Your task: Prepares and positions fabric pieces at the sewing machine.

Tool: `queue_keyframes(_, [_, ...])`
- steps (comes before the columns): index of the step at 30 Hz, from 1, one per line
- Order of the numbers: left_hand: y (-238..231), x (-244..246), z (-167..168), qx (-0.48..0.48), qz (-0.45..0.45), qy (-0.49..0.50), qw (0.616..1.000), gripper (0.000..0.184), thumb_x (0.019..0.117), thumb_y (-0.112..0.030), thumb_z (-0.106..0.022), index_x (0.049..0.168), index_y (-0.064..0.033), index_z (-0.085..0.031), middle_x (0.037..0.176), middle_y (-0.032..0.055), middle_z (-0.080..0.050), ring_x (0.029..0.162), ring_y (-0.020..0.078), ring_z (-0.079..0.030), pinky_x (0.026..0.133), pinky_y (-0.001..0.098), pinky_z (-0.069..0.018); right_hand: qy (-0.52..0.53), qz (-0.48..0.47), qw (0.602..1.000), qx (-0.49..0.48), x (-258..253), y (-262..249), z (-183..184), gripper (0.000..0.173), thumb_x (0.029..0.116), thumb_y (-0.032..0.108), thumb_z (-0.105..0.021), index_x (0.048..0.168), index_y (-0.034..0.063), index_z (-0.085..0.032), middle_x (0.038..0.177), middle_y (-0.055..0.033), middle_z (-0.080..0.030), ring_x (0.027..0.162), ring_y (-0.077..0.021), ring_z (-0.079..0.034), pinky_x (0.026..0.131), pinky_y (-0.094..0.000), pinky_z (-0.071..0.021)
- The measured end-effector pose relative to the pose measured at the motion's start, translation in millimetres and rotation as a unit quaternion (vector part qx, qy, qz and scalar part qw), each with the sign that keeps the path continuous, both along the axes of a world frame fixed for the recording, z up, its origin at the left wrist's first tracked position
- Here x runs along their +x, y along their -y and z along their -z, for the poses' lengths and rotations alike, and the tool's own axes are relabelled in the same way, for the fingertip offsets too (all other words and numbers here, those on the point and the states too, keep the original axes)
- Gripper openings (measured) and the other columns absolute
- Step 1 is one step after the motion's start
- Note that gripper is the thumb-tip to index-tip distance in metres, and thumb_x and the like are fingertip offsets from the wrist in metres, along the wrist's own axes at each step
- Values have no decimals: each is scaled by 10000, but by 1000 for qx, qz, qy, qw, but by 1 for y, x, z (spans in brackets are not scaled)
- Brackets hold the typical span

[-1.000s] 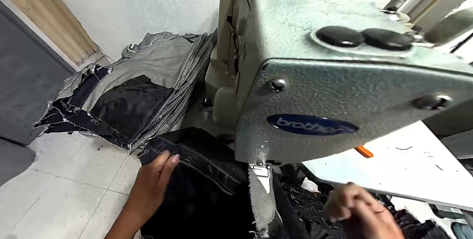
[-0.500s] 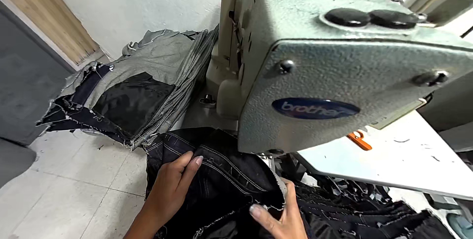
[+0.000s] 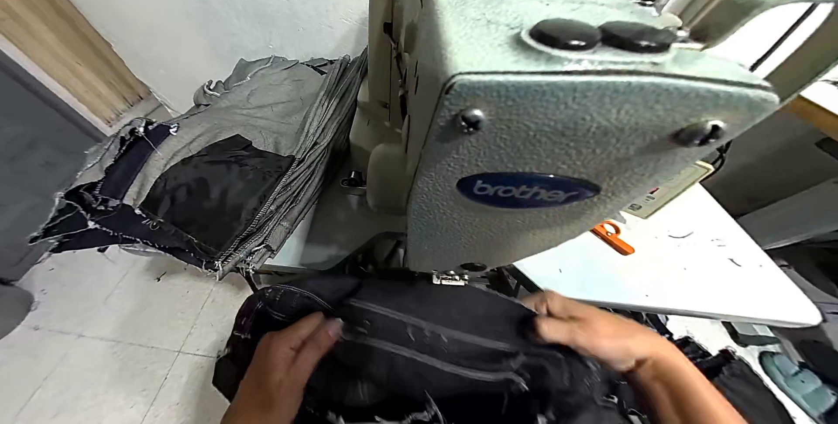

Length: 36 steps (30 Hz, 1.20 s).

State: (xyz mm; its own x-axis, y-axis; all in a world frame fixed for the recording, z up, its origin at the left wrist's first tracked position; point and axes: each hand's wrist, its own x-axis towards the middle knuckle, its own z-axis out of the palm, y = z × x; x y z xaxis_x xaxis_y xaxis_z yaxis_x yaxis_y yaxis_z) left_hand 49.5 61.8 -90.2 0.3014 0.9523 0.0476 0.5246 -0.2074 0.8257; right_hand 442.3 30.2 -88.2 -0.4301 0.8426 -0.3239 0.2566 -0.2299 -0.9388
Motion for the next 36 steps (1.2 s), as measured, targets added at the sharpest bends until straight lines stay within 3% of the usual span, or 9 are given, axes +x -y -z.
queue_keyframes(3, [-22, -23, 10, -50, -119, 47, 991, 325, 1000, -310, -534, 862, -67, -701, 779, -41, -642, 770, 45, -616, 765, 349, -530, 57, 60, 996, 42, -29, -35, -21, 167, 995, 234, -613, 904, 137, -713, 754, 93, -668, 690, 20, -620, 670, -212, -537])
queue_keyframes(6, [-39, -30, 19, -31, -139, 83, 986, 266, 975, -268, -523, 798, -147, -681, 738, -99, -639, 722, -5, -624, 712, 260, -544, 203, 137, 955, 169, -57, -36, -24, 220, 1013, 215, -608, 861, 77, -688, 708, 20, -608, 684, -54, -585, 679, -298, -490])
queue_keyframes(12, [-63, -1, 13, 33, -131, 44, 990, 352, 990, -349, -509, 686, -194, -597, 628, -105, -537, 598, 11, -537, 590, 255, -472, 377, 142, 680, 613, -31, -65, 17, 230, 871, 148, -581, 677, 42, -644, 600, -84, -614, 543, -231, -651, 468, -377, -503])
queue_keyframes(17, [-50, -20, 20, -6, -135, 108, 985, 269, 995, -233, -501, 881, -102, -706, 781, -94, -663, 756, -20, -639, 747, 236, -559, 382, 74, 878, 279, -52, -74, -31, 175, 987, 109, -638, 1022, -45, -714, 977, -228, -704, 985, -365, -665, 921, -520, -478])
queue_keyframes(21, [-37, -23, 19, 7, -104, 103, 989, 266, 1013, -181, -484, 880, -97, -699, 795, -129, -668, 772, -70, -629, 752, 180, -544, 385, 98, 820, 411, -50, -61, -20, 155, 897, 109, -631, 895, -19, -719, 820, -180, -705, 793, -306, -714, 739, -435, -561])
queue_keyframes(24, [-42, -21, 19, 33, -92, 108, 989, 271, 1015, -186, -488, 844, -122, -689, 761, -147, -646, 738, -79, -609, 715, 157, -526, 368, 102, 892, 241, -52, -61, -29, 211, 1004, 105, -603, 1069, -73, -696, 1011, -261, -698, 983, -371, -670, 921, -494, -491])
queue_keyframes(28, [-45, -20, 18, 43, -74, 108, 991, 262, 1021, -194, -507, 839, -138, -686, 759, -155, -646, 728, -84, -605, 705, 149, -524, 397, 121, 903, 112, -58, -65, -42, 220, 1004, 98, -626, 1138, -72, -668, 1077, -273, -680, 1043, -384, -647, 952, -489, -466])
queue_keyframes(32, [-45, -24, 13, 15, -61, 109, 992, 239, 1023, -191, -511, 880, -144, -696, 777, -165, -654, 735, -88, -608, 704, 147, -525, 386, 176, 803, 418, -53, -50, -24, 127, 826, 80, -680, 901, -21, -694, 791, -169, -686, 727, -253, -692, 658, -375, -542])
queue_keyframes(36, [-44, -42, 5, 5, -81, 134, 988, 280, 1055, -140, -404, 897, -159, -635, 734, -175, -643, 656, -51, -615, 630, 178, -552, 402, 109, 892, 176, -55, -64, -46, 179, 983, 74, -643, 1101, -56, -679, 1031, -254, -688, 1006, -363, -656, 922, -482, -474])
